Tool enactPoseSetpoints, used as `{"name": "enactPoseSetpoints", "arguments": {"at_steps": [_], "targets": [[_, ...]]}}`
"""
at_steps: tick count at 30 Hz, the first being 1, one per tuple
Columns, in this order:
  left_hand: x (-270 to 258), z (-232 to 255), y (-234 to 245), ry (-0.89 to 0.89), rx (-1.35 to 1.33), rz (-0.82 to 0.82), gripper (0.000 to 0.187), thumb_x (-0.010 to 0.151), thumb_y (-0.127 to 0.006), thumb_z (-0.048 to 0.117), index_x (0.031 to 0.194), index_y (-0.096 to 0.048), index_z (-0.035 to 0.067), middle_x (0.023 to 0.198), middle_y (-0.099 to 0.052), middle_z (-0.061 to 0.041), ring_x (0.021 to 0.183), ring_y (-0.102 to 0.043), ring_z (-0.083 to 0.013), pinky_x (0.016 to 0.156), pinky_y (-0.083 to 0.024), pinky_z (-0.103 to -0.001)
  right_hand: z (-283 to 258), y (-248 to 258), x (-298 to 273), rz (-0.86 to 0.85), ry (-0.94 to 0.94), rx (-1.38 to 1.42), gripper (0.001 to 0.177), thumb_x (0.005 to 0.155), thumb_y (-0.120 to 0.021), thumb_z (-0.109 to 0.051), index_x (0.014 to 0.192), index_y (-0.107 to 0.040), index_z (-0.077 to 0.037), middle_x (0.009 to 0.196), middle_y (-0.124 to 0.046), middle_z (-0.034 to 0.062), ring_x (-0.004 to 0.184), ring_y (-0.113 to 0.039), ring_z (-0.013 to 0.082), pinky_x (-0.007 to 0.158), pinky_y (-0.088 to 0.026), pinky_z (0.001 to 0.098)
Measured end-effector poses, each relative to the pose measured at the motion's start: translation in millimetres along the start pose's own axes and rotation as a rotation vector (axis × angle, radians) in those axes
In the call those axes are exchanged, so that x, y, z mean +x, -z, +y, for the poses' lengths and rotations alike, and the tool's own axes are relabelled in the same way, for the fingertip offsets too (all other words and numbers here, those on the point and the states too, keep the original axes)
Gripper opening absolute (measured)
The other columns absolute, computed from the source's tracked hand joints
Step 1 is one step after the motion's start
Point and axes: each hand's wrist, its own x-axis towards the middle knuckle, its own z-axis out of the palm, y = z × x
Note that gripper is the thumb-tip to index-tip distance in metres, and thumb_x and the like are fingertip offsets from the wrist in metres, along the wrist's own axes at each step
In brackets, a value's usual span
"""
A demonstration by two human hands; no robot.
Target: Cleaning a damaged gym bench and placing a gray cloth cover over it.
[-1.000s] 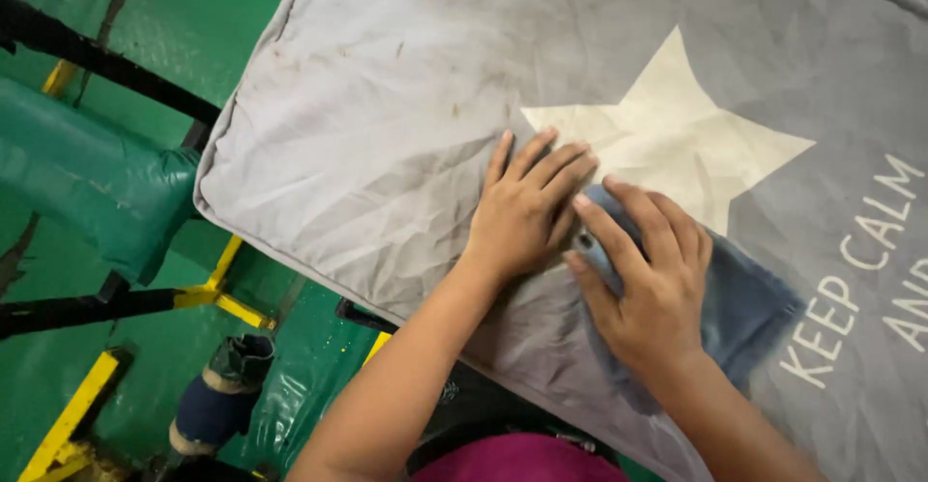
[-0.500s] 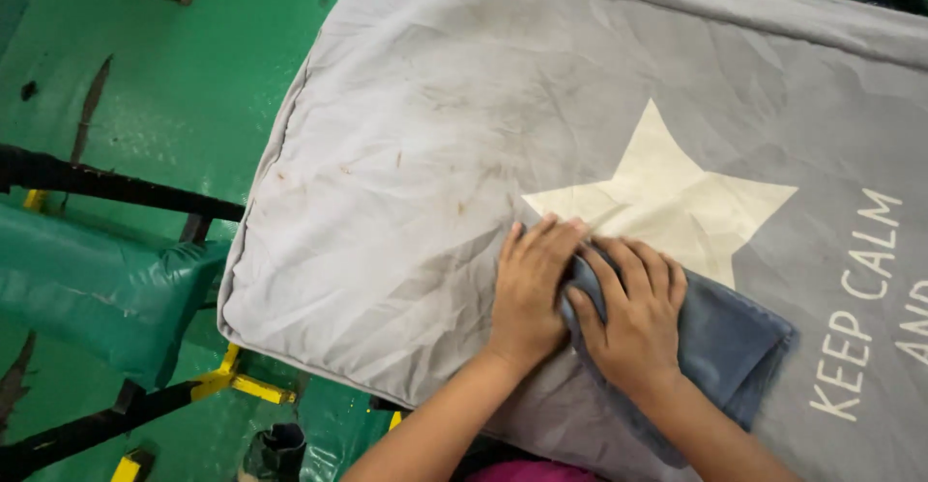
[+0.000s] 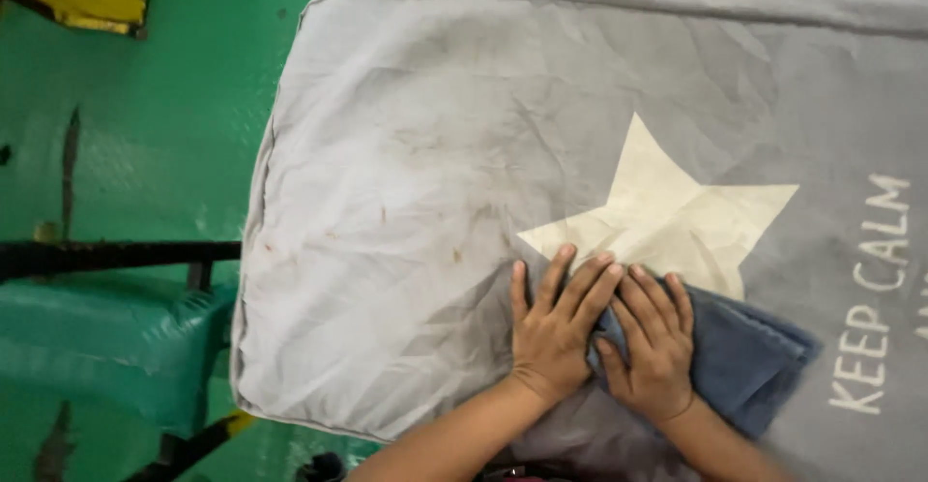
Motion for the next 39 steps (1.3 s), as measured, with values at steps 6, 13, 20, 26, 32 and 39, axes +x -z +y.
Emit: {"name": "enactPoseSetpoints", "arguments": {"at_steps": [6, 13, 20, 26, 32, 39], "targets": [[2, -8, -1, -0.043, -0.085, -0.076, 0.074, 0.091, -0.062, 0.026, 0.161, -0.039, 0.025, 0.164, -0.044, 0.004, 0.159, -0.029, -0.0292, 0.123, 0.001, -0.067, 5, -5, -4, 0.025, -0.018, -0.015, 0.046, 0.103, -0.05, -0.033, 0.131, -0.062, 0.001, 0.144, -0.057, 0.0189, 0.142, -0.048, 0.0354, 0.124, -0.028, 0.0556], [6, -9, 17, -0.028, -0.098, -0.156, 0.079, 0.086, -0.061, 0.02, 0.162, -0.038, 0.025, 0.165, -0.045, 0.004, 0.159, -0.029, -0.0309, 0.124, -0.003, -0.069, -3, -12, -8, 0.1, -0.053, -0.095, 0.045, 0.107, -0.047, -0.03, 0.132, -0.062, 0.004, 0.145, -0.057, 0.0199, 0.141, -0.05, 0.0381, 0.123, -0.035, 0.0541], [31, -57, 44, -0.394, -0.002, -0.25, 0.073, 0.097, -0.064, 0.034, 0.164, -0.037, 0.028, 0.164, -0.045, 0.002, 0.15, -0.042, -0.0265, 0.122, -0.024, -0.066, -14, -9, -1, 0.091, -0.105, -0.141, 0.04, 0.107, -0.051, -0.029, 0.129, -0.066, 0.0, 0.143, -0.061, 0.017, 0.137, -0.055, 0.037, 0.122, -0.038, 0.0519], [37, -54, 41, -0.42, 0.052, -0.155, 0.072, 0.094, -0.061, 0.043, 0.159, -0.038, 0.024, 0.163, -0.041, -0.005, 0.152, -0.035, -0.0308, 0.12, -0.016, -0.072, -15, -7, -6, 0.147, -0.092, -0.177, 0.034, 0.102, -0.06, -0.023, 0.128, -0.068, -0.002, 0.139, -0.063, 0.0154, 0.133, -0.057, 0.0372, 0.119, -0.04, 0.0517], [38, -54, 31, -0.373, 0.044, -0.124, 0.072, 0.09, -0.06, 0.043, 0.154, -0.044, 0.013, 0.165, -0.037, -0.011, 0.155, -0.029, -0.0341, 0.124, -0.014, -0.068, -23, 3, 3, 0.146, -0.141, -0.184, 0.032, 0.102, -0.062, -0.02, 0.126, -0.068, -0.001, 0.133, -0.065, 0.0148, 0.127, -0.059, 0.0379, 0.111, -0.044, 0.0507], [42, -59, 28, -0.346, 0.106, -0.139, 0.07, 0.094, -0.056, 0.049, 0.153, -0.046, 0.011, 0.166, -0.035, -0.01, 0.156, -0.025, -0.0334, 0.125, -0.012, -0.065, 104, -31, -54, 0.179, -0.22, -0.554, 0.027, 0.114, -0.058, -0.019, 0.133, -0.064, -0.001, 0.125, -0.064, 0.0199, 0.115, -0.06, 0.0371, 0.103, -0.047, 0.0468]]}}
